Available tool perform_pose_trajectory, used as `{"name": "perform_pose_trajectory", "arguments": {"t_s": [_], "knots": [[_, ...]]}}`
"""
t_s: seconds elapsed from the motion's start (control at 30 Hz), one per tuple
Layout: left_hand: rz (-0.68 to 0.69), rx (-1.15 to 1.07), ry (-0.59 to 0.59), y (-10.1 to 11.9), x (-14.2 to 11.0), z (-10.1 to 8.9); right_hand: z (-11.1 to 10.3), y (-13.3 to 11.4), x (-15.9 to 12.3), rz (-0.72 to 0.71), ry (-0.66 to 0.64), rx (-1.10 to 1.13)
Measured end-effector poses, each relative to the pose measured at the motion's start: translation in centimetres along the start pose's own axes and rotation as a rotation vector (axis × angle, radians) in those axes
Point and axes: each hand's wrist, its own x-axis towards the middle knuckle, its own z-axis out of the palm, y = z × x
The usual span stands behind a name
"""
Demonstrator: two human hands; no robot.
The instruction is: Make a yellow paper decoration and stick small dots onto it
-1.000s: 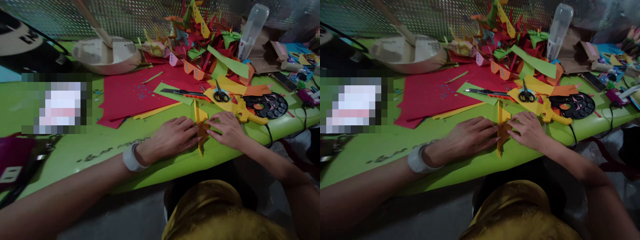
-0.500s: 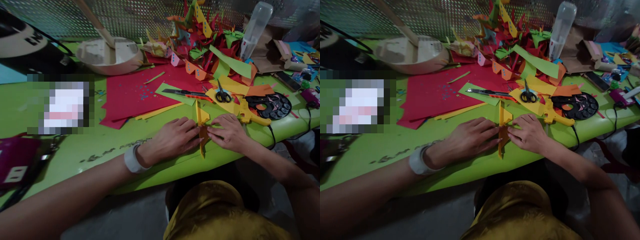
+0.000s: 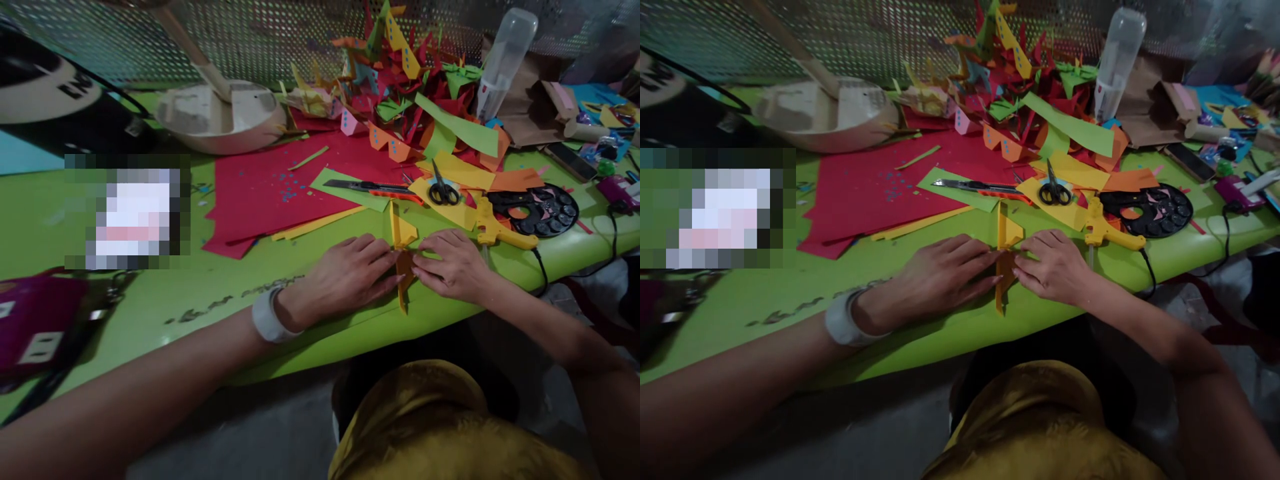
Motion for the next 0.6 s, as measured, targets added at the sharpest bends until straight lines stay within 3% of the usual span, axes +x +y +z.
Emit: {"name": "perform_pose_trajectory", "arguments": {"t_s": [0.37, 0.6], "knots": [[0.001, 0.014, 0.040, -0.01, -0.14, 0.43, -0.02, 0.01, 0.01, -0.023, 0.032, -0.032], [-0.018, -0.001, -0.055, 0.05, -0.09, 0.21, -0.24, -0.18, 0.28, -0.039, 0.075, -0.018]]}}
